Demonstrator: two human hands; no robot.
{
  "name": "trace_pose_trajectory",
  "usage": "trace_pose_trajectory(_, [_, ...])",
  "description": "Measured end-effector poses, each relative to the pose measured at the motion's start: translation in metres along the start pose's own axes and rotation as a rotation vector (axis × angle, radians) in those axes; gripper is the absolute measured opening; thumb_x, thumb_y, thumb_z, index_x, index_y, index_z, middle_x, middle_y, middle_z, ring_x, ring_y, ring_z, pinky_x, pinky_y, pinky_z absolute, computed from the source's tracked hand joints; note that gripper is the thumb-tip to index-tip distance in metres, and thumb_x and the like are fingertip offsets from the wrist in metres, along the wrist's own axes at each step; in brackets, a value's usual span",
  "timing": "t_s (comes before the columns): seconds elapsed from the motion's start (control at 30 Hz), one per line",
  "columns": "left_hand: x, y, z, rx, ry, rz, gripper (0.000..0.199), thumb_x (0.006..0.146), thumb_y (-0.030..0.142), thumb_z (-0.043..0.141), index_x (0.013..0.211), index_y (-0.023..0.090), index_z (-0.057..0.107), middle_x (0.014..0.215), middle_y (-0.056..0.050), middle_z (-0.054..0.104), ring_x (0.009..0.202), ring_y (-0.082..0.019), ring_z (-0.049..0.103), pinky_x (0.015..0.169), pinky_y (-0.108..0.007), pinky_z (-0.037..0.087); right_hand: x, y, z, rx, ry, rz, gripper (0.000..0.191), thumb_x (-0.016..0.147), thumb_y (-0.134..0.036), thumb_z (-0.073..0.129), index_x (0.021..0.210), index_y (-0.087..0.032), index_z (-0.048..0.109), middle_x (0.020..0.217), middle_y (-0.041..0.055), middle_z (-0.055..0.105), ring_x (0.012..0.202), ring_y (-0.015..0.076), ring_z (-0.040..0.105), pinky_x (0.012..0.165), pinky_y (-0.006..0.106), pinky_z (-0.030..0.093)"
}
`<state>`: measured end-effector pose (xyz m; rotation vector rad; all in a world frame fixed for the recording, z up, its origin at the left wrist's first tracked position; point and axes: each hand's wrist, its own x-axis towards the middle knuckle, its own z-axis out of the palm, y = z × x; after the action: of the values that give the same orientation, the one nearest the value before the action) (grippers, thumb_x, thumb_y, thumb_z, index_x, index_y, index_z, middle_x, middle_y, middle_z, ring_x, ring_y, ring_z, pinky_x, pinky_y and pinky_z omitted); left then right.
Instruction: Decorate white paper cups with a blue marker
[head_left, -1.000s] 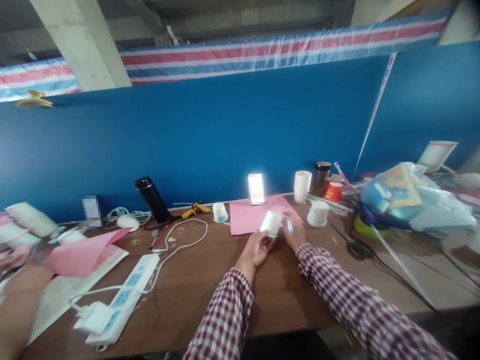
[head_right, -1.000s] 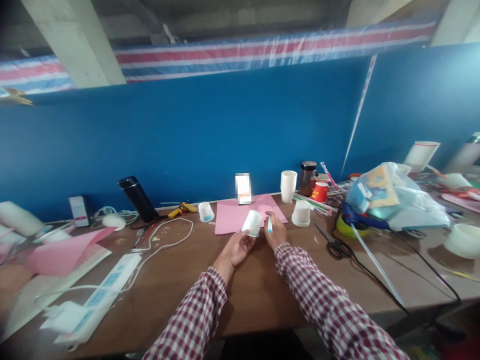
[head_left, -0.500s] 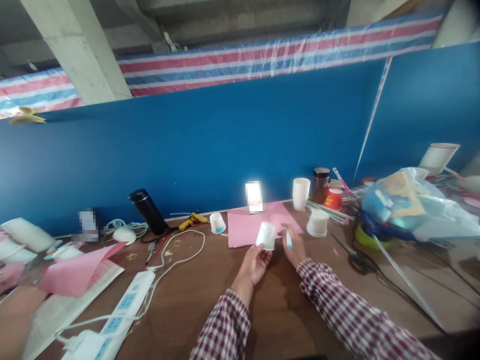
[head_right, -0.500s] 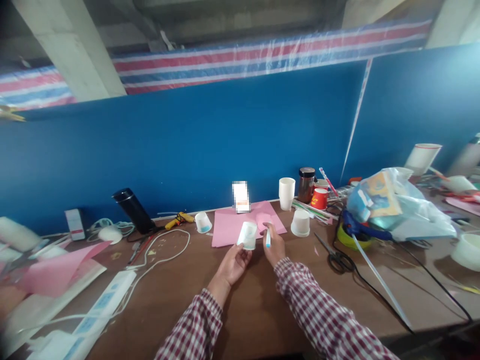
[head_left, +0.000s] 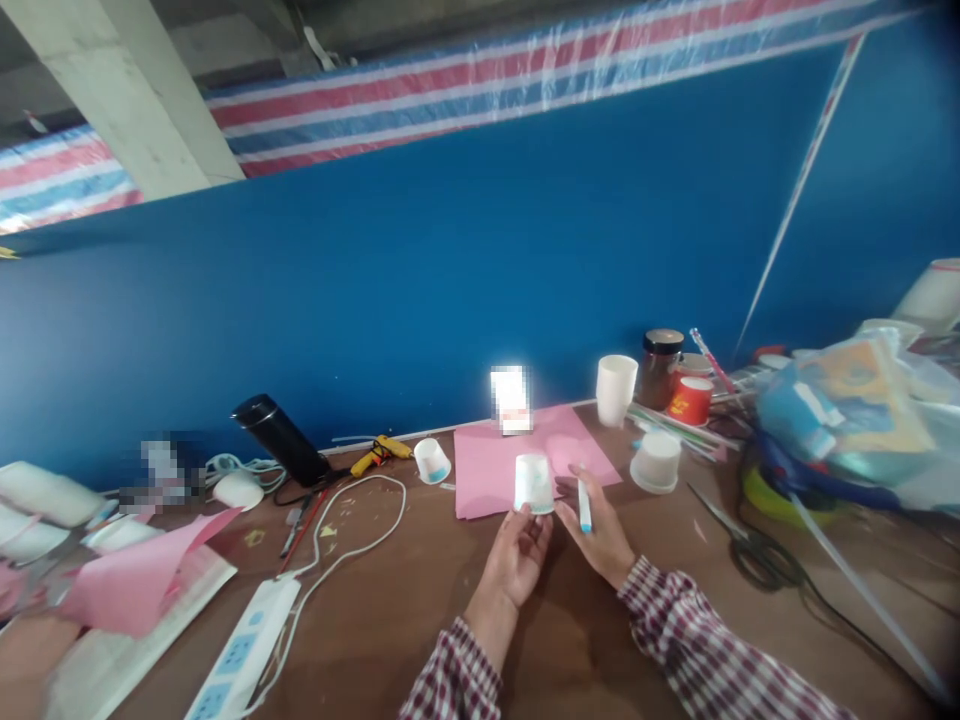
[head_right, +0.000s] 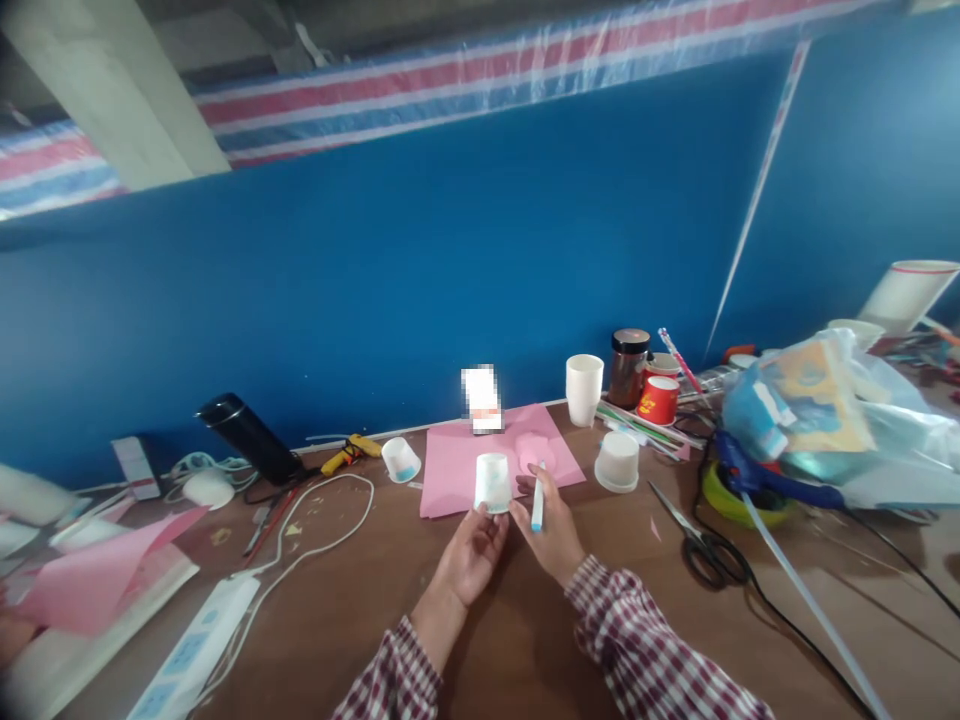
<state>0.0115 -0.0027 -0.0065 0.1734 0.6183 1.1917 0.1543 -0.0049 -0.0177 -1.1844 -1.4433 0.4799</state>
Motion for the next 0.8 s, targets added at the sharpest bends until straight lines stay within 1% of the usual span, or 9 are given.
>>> trace_pose_trajectory(0.1, [-0.001,-0.001,0.002,-0.018,-0.009,-0.018,0.004,0.082,0.009,0.068,0.084,0.012,0.068,0.083,-0.007,0.073,0.075,-0.013,0.07,0.081,-0.025,0.059,0.001,0.003,0.001,0.104,-0.025,0.1,0.055,0.087,-0.039,0.063,0.135,-0.021,0.044,0.119,0.0156,0.066,0.101,0.026,0.07,0.085,0.046,0.06])
trace_pose_trajectory(0.2, [-0.002,-0.003,0.003,-0.04,-0.042,-0.038,0.005,0.081,0.01,0.07,0.085,0.012,0.068,0.086,-0.008,0.074,0.077,-0.013,0.07,0.081,-0.024,0.059,0.001,0.004,0.002,0.163,-0.056,0.158,0.057,0.086,-0.036,0.065,0.136,-0.021,0.041,0.122,0.0159,0.063,0.104,0.0258,0.068,0.088,0.047,0.059])
trace_pose_trajectory(0.37, [-0.002,-0.006,0.002,-0.018,-0.064,-0.032,0.01,0.076,0.011,0.076,0.083,0.013,0.069,0.084,-0.006,0.074,0.077,-0.013,0.07,0.08,-0.022,0.059,-0.001,0.002,0.003,0.221,-0.092,0.162,0.056,0.086,-0.035,0.065,0.134,-0.021,0.039,0.124,0.0151,0.062,0.109,0.0259,0.067,0.092,0.045,0.058])
trace_pose_trajectory(0.53, [-0.003,-0.005,0.004,0.114,-0.067,-0.029,0.02,0.068,0.014,0.083,0.084,0.012,0.071,0.085,-0.005,0.074,0.077,-0.012,0.069,0.079,-0.022,0.058,0.0,0.001,0.004,0.165,-0.055,0.156,0.056,0.084,-0.034,0.066,0.132,-0.02,0.042,0.121,0.0146,0.063,0.109,0.0271,0.067,0.09,0.045,0.059])
trace_pose_trajectory(0.63, [-0.006,-0.003,0.006,0.229,-0.122,-0.018,0.027,0.068,0.021,0.085,0.088,0.011,0.07,0.093,-0.008,0.073,0.085,-0.015,0.069,0.085,-0.026,0.056,0.001,0.001,0.003,0.158,-0.019,0.138,0.058,0.083,-0.037,0.068,0.132,-0.02,0.043,0.12,0.0151,0.063,0.106,0.0275,0.068,0.089,0.045,0.059])
trace_pose_trajectory(0.67, [-0.007,-0.002,0.006,0.284,-0.123,-0.005,0.029,0.068,0.023,0.085,0.089,0.011,0.069,0.093,-0.008,0.073,0.086,-0.016,0.068,0.086,-0.027,0.055,0.002,0.0,0.003,0.171,-0.003,0.139,0.058,0.083,-0.039,0.067,0.133,-0.02,0.044,0.119,0.0151,0.064,0.105,0.0274,0.068,0.089,0.045,0.059])
trace_pose_trajectory(0.73, [-0.009,0.001,0.005,0.428,-0.063,0.062,0.032,0.067,0.026,0.086,0.089,0.012,0.067,0.09,-0.007,0.072,0.082,-0.016,0.067,0.081,-0.028,0.055,0.005,0.0,0.002,0.211,0.036,0.16,0.058,0.084,-0.043,0.066,0.133,-0.02,0.044,0.118,0.0146,0.065,0.105,0.0273,0.068,0.087,0.045,0.06])
trace_pose_trajectory(0.8, [-0.011,0.006,0.004,0.568,0.017,0.2,0.032,0.068,0.029,0.085,0.089,0.014,0.066,0.085,-0.005,0.069,0.078,-0.014,0.065,0.075,-0.026,0.054,0.007,0.001,0.001,0.255,0.062,0.199,0.059,0.084,-0.047,0.066,0.133,-0.021,0.045,0.118,0.0143,0.065,0.106,0.0277,0.068,0.087,0.045,0.06])
